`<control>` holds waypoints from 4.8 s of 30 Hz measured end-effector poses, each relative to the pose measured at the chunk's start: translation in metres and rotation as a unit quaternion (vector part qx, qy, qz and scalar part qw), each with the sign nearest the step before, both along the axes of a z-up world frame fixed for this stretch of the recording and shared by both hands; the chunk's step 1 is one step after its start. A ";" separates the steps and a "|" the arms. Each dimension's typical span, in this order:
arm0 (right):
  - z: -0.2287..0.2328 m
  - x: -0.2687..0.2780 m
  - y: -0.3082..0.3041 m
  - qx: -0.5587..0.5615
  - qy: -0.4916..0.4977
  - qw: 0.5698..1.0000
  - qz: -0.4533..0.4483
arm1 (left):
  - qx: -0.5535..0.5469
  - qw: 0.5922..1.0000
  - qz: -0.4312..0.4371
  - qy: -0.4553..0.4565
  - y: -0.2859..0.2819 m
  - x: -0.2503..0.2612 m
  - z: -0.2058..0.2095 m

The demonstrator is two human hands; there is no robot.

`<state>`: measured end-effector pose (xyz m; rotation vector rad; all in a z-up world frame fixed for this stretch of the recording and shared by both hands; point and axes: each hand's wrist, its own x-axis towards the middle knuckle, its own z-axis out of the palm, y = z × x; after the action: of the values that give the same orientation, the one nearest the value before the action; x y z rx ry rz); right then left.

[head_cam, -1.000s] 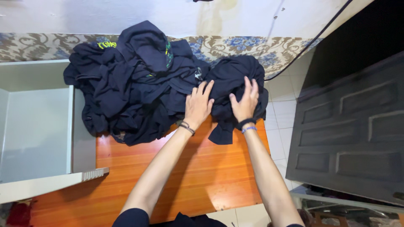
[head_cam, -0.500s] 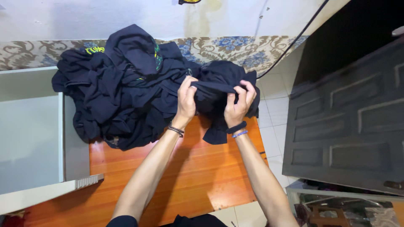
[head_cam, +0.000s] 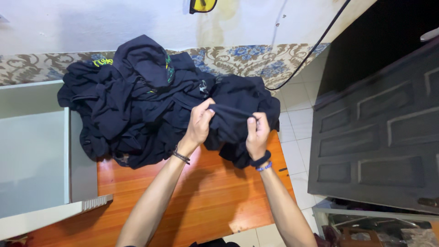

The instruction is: The person removes a stack of folded black t-shirts from a white plastic storage bin and places them onto an orange table. The person handles the clothes one by one, unfolding them slightly and setting them down in a pile on the table surface.

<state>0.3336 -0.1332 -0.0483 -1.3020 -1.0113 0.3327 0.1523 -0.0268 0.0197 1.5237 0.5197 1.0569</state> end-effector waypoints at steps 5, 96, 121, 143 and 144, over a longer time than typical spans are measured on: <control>-0.020 -0.016 -0.012 -0.023 0.102 0.991 0.081 | -0.049 0.999 0.003 0.020 -0.002 -0.007 -0.017; -0.208 -0.086 -0.049 -0.275 -0.059 0.947 0.154 | 0.129 0.962 0.057 0.235 -0.033 -0.088 -0.266; -0.173 -0.204 -0.160 -0.226 -0.026 0.823 0.520 | 0.102 0.979 -0.146 0.104 -0.073 -0.179 -0.312; -0.199 -0.149 -0.042 -0.361 -0.413 0.829 0.113 | 0.078 0.801 0.089 0.587 -0.079 -0.203 -0.264; -0.191 -0.148 -0.037 -0.388 -0.415 0.814 0.120 | 0.095 0.808 0.081 0.576 -0.075 -0.201 -0.268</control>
<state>0.1852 -0.1699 -0.2396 -2.1546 -1.9156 0.3937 -0.0491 -0.1015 -0.2483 2.2518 1.4213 0.1570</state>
